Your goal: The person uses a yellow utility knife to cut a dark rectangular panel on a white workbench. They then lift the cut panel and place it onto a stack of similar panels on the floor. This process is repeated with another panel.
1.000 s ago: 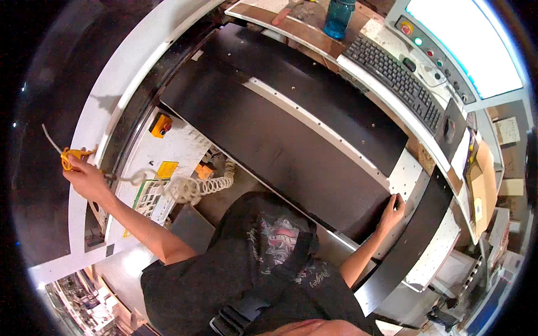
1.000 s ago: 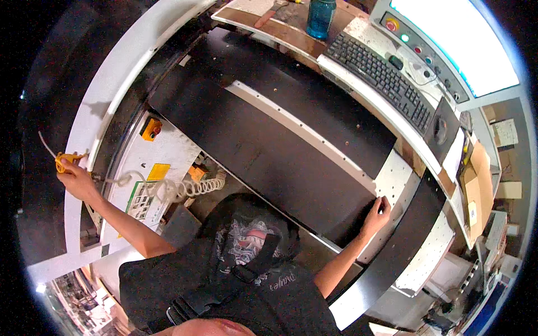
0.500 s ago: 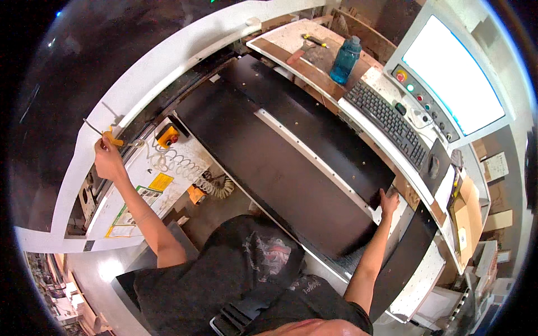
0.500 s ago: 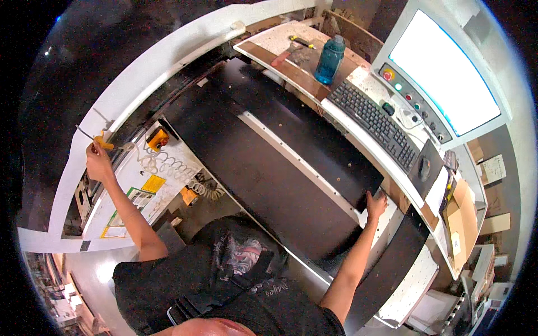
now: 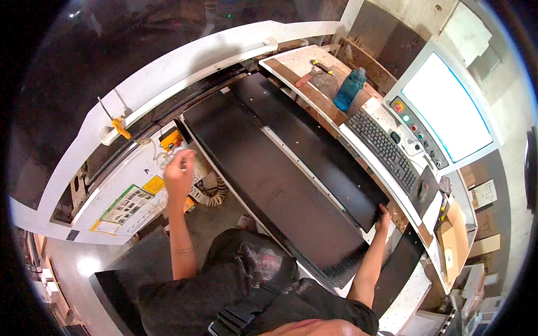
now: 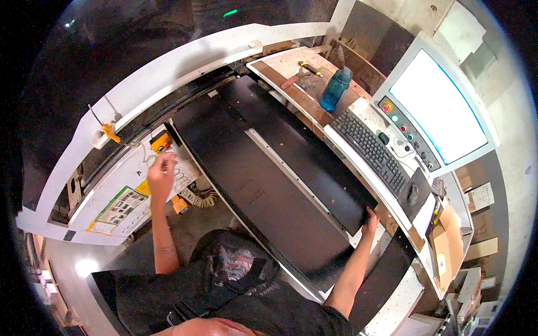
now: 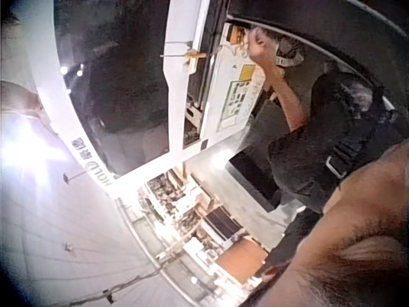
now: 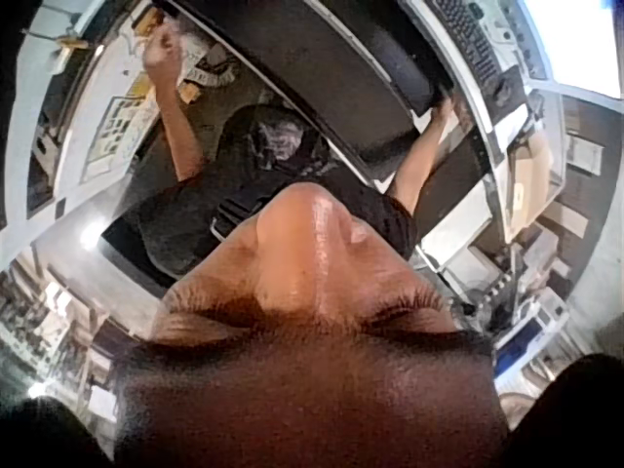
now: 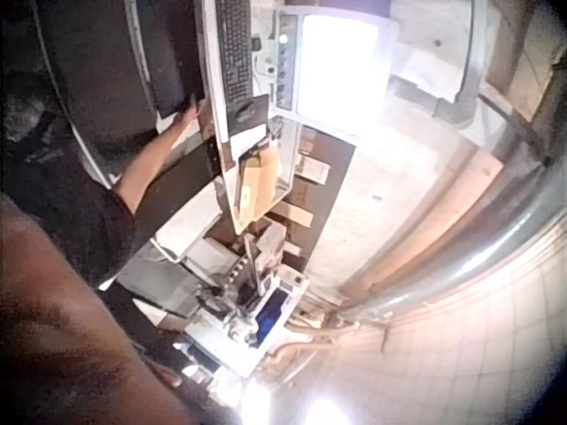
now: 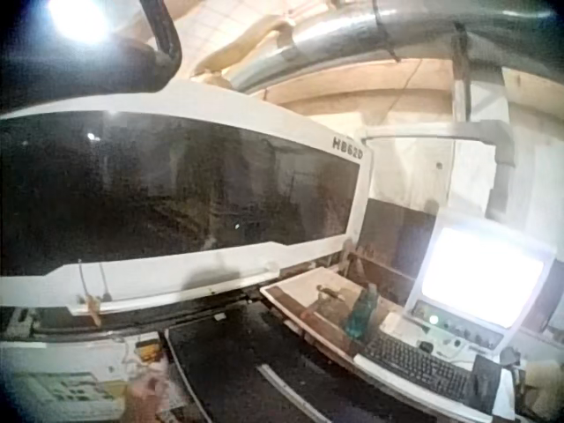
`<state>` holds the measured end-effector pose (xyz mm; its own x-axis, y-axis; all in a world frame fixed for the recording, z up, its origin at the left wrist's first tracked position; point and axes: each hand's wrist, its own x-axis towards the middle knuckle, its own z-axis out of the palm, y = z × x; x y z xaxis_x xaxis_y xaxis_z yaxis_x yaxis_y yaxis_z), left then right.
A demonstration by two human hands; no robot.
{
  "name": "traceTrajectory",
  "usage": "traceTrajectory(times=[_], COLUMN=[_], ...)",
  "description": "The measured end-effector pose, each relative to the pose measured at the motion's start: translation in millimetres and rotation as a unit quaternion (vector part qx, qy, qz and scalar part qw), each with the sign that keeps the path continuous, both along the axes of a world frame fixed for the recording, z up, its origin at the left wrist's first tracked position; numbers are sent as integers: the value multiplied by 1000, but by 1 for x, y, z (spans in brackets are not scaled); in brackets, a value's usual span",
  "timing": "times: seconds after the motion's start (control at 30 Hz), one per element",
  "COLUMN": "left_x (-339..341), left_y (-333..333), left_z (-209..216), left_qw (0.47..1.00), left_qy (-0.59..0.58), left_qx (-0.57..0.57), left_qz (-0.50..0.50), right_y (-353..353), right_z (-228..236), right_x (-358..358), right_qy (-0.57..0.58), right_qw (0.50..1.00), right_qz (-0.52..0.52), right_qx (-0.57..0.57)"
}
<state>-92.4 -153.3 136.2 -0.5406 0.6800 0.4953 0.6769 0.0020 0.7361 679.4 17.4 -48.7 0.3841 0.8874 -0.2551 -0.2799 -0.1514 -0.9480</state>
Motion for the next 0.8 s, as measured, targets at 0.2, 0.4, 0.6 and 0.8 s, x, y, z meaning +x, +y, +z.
traceTrajectory(times=[0.2,0.4,0.6,0.8], left_x=[103,171,238,311], left_y=[45,87,112,84], left_z=[15,14,19,21], left_qw=[964,897,798,616], left_qy=[-110,171,267,259], left_qx=[-51,-63,22,225], left_qz=[-234,-403,-540,-710], right_y=[-66,-158,-343,-496], right_z=[60,198,322,385], right_x=[-38,-79,-56,-140], right_qy=[-45,-172,-254,-344], right_qw=[999,977,939,804], right_qz=[-19,-78,-171,-433], right_qx=[24,103,158,220])
